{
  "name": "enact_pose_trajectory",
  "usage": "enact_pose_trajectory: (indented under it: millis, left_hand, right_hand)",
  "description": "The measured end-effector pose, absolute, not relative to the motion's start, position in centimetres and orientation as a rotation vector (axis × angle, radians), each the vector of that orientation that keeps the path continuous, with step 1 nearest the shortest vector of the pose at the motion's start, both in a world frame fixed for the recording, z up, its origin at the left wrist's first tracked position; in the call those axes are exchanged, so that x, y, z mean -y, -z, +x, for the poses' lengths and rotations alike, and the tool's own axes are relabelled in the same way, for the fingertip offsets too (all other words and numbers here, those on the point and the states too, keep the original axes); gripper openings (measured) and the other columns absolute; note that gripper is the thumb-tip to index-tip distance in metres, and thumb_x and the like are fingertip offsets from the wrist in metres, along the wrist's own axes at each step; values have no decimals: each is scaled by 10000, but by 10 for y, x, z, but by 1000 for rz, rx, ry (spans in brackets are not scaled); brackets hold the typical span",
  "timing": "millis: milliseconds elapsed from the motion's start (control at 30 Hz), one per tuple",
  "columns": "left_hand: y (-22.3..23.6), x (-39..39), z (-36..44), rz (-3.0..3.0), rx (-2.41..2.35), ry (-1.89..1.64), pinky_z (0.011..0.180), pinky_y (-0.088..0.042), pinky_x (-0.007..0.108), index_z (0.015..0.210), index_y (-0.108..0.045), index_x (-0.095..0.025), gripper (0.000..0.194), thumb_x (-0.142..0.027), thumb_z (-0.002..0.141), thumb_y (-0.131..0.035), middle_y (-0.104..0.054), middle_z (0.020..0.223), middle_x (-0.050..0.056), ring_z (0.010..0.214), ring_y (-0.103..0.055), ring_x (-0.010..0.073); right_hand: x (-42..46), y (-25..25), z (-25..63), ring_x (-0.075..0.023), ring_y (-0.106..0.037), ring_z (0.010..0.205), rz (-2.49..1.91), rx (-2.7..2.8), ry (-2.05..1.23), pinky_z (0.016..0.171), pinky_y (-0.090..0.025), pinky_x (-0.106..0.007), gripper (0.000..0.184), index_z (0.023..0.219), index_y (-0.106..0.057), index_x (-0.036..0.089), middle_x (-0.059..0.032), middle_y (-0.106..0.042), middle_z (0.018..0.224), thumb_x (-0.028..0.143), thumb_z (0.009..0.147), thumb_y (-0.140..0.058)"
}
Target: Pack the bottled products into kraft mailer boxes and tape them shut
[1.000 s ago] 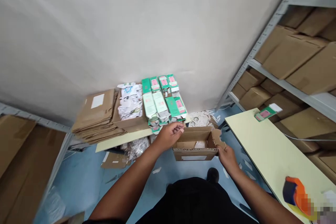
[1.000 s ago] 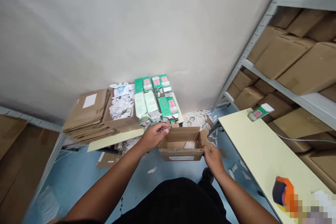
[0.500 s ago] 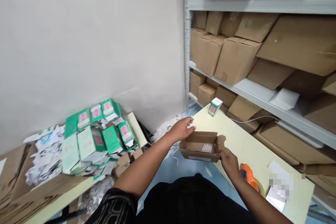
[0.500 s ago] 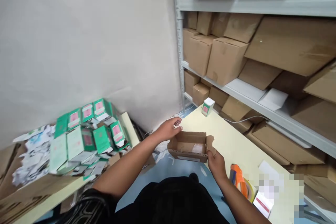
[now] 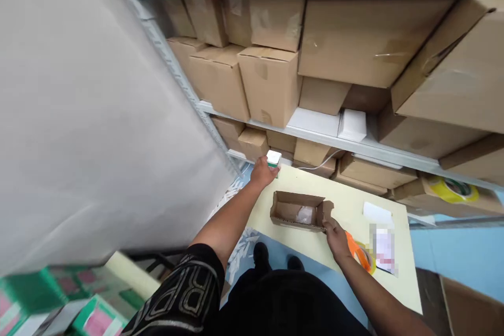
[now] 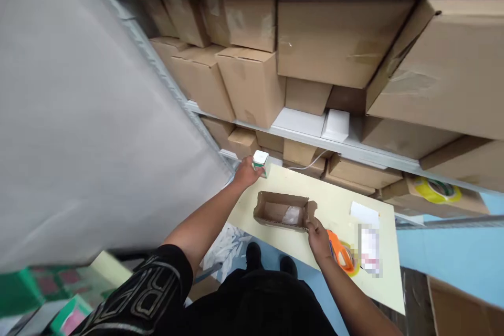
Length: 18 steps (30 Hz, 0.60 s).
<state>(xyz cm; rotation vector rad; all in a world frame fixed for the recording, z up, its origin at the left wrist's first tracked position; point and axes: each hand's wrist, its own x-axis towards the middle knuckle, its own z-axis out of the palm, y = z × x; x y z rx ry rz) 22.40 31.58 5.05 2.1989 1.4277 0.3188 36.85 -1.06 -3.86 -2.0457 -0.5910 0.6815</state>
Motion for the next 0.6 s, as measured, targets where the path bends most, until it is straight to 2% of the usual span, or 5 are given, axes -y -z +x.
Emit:
enact_pose_trajectory:
  millis: [100,167,300,467,600]
  left_hand:
    - [-31,-343,251,2259,-1412,-285,1063,-459,385,1393,-458,-207,729,-558,822,-745,-492,1476,172,1307,-550,325]
    - [-20,-356,263,2293,-1415,-213,1047,-466,392,1386,-462,-209,690,-547,843,-720,-497,1458,172,1281,-555,332]
    - [-10,-375,269,2367,-1397,-150,1060,-456,400,1321,-516,-195,505,-425,891,-648,-552,1360,173,1257,-564,330]
    - [-30,-393,248,2164,-1405,-283,1022,-505,370,1264,-520,-212,442,-374,874,-649,-606,1307,140,1197,-620,277]
    - [-66,-369,219,1736,-1270,-547,803,-608,321,1184,-496,-255,395,-424,863,-651,-628,1235,58,1013,-675,206]
  right_hand:
    - [17,29,358,-278,-696,1117,-2014,387,-736,929,-560,-409,590,1191,-706,193,-105,-755,1215,660,873,-535]
    - [26,19,350,-287,-643,1227,-2017,278,-655,1001,-535,-415,599,1227,-689,197,-118,-697,1335,658,869,-556]
    - [42,-5,333,-312,-638,1203,-2081,204,-471,1006,-528,-434,555,1214,-672,191,-139,-693,1287,610,854,-620]
    - [31,-33,318,-305,-658,1137,-2068,359,-459,977,-539,-436,453,1135,-696,201,-140,-714,1233,560,865,-641]
    - [-15,-56,321,-300,-699,1095,-1878,456,-715,977,-553,-435,499,1132,-703,197,-137,-755,1153,619,874,-636]
